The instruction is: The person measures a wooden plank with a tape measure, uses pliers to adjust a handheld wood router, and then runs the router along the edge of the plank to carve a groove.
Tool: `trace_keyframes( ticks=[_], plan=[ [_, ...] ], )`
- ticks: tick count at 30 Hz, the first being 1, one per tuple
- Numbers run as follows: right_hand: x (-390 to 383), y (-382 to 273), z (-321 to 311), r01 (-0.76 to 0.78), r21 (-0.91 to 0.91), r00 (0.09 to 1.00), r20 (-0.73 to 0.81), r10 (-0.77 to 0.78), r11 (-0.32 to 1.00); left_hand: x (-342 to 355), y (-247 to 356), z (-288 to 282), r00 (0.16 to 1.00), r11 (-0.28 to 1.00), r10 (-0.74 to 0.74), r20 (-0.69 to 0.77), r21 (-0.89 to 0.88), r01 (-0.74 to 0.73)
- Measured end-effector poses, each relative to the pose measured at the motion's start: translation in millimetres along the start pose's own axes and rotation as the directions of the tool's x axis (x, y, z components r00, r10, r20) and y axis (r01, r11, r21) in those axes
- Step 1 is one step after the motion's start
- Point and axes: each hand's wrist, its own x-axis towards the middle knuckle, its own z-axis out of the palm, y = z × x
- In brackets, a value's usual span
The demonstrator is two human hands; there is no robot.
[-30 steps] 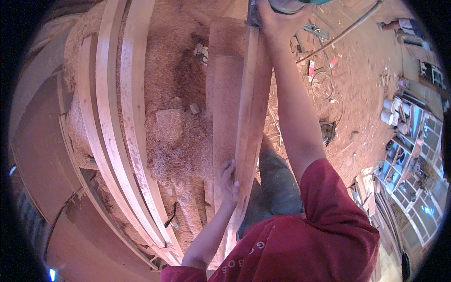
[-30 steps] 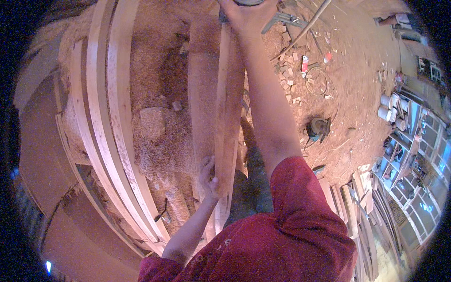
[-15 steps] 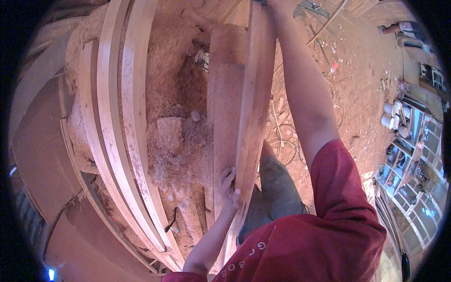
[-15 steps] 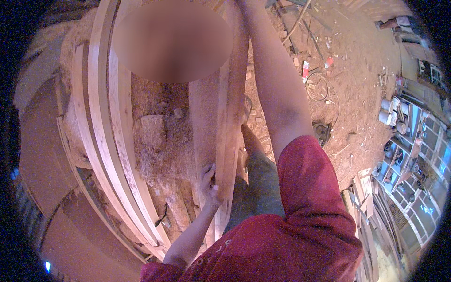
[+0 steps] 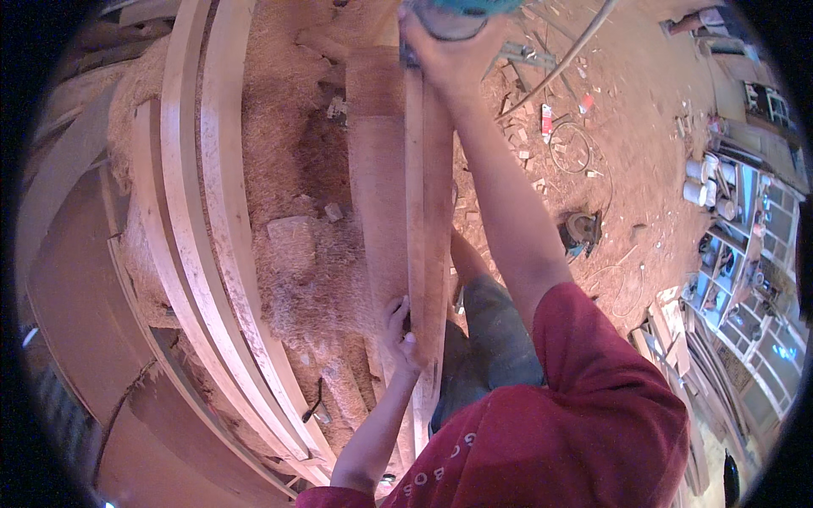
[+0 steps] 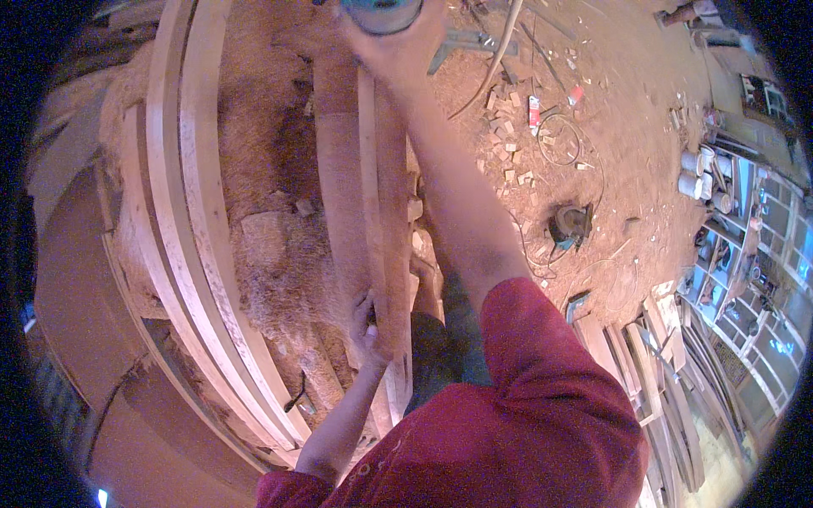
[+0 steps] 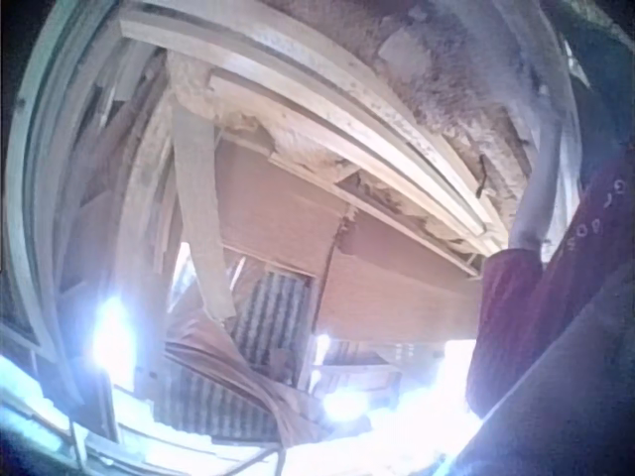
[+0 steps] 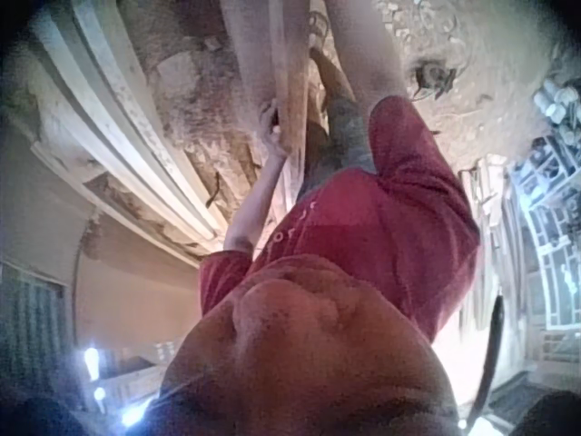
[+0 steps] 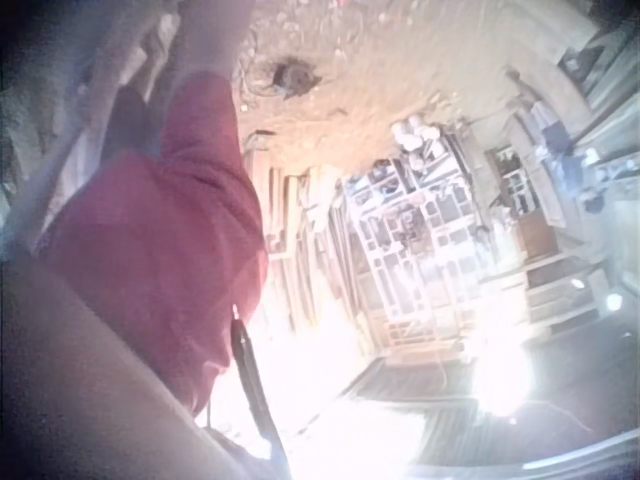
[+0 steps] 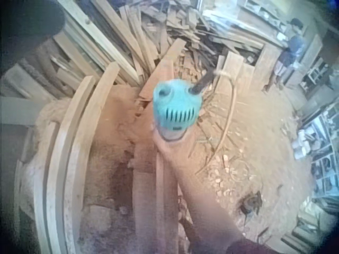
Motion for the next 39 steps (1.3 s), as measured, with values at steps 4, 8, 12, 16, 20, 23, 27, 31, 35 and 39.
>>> trace_keyframes(
  ticks=[4,8,12,16,20,23,27,31,35,39],
  plan=[
    [-46,-8,-30,-0.125,0.114,0.989,0.099,0.114,0.986,0,0,0,1.0,1.0,0.01,-0.006,0.03,-0.009],
    [-97,-10,-58,-0.088,0.039,0.975,0.207,0.078,0.995,1,2,0,1.0,0.999,-0.007,-0.013,0.044,0.008],
    [-141,-22,-87,-0.162,0.007,0.949,0.277,0.154,0.987,-3,-8,-3,1.0,0.998,0.007,-0.001,0.069,-0.007],
    [-182,-40,-116,-0.259,-0.025,0.909,0.33,0.252,0.966,2,-5,1,0.999,0.999,0.05,-0.022,0.013,-0.049],
    [-207,-54,-142,-0.336,-0.06,0.874,0.352,0.335,0.94,-5,-23,1,1.0,0.999,-0.02,-0.018,-0.033,0.019],
    [-213,-54,-139,-0.366,-0.041,0.863,0.358,0.356,0.93,-14,-24,-5,0.999,0.998,-0.045,0.016,-0.052,0.046],
    [-193,-21,-105,-0.335,0.038,0.896,0.322,0.306,0.941,-5,2,1,0.994,0.959,0.059,0.096,0.272,-0.083],
    [-144,38,-57,-0.231,0.12,0.958,0.202,0.204,0.965,5,22,13,0.986,0.907,-0.044,0.164,0.421,-0.029],
    [-80,21,-18,-0.164,0.122,0.984,0.086,0.154,0.979,-9,5,12,0.984,0.882,-0.152,0.091,0.461,0.094],
    [-19,35,5,0.014,0.013,1.0,0.013,-0.014,1.0,-15,-6,9,0.983,0.874,-0.125,0.133,0.484,0.046]
  ],
)
